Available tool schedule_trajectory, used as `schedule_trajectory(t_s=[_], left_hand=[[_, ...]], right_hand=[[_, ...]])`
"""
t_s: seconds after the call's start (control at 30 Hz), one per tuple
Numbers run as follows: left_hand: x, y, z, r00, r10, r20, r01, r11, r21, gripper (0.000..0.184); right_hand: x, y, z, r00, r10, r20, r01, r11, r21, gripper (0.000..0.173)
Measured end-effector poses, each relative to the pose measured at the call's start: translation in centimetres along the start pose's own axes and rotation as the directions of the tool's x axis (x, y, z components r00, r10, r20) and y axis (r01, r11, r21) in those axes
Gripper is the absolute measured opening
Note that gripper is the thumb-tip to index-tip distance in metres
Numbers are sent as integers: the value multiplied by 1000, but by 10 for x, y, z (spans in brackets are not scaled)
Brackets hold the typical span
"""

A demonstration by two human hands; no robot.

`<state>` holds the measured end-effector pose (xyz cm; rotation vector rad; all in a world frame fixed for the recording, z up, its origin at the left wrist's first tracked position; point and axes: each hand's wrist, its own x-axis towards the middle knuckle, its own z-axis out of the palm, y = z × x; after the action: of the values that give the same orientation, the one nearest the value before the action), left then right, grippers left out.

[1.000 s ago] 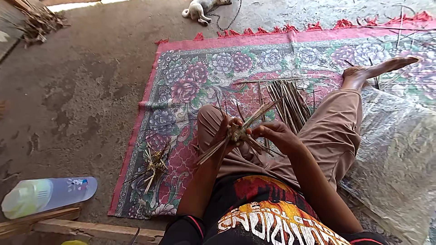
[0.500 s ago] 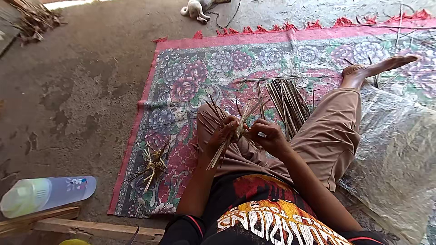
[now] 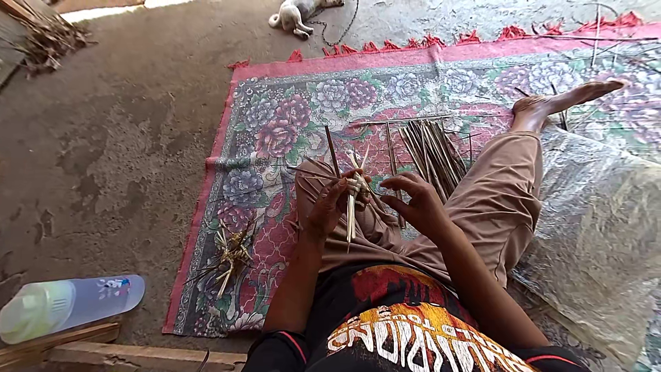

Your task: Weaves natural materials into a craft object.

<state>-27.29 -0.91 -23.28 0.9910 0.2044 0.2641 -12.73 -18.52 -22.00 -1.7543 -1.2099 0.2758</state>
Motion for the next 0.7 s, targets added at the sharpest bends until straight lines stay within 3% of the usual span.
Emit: schedule_trajectory(t_s=[0.1,0.2,0.3,0.4,0.5,0.53,0.57,0.63,0.7], left_hand=[[-5,4,16,988,-26,-150,43,993,112,41],[-4,1,26,961,-31,-275,79,983,167,34],[-5,0,28,958,-11,-287,100,949,298,39],[-4,0,19,971,-17,-240,132,872,471,48],[-6,-5,8,949,238,-207,-25,712,702,25],[-7,-6,3,922,357,-146,-115,616,779,24],[-8,-6,-1,893,446,-49,-205,502,840,35],[-9,-4,-4,850,503,153,-338,300,892,54],[-8,-6,2,836,495,239,-409,270,872,51]], right_hand=[[4,-10,6,989,-138,-57,139,990,5,29],[5,-9,22,975,-193,-109,192,981,-20,21],[5,-10,28,976,-173,-131,166,984,-57,13],[5,-13,29,985,-69,-157,70,998,2,11],[7,-13,27,976,48,-212,-29,995,93,11],[8,-13,26,971,74,-228,-51,993,104,11],[9,-13,24,965,99,-241,-73,991,115,11],[9,-16,24,960,141,-242,-106,983,149,11],[8,-22,27,963,193,-187,-145,958,246,10]])
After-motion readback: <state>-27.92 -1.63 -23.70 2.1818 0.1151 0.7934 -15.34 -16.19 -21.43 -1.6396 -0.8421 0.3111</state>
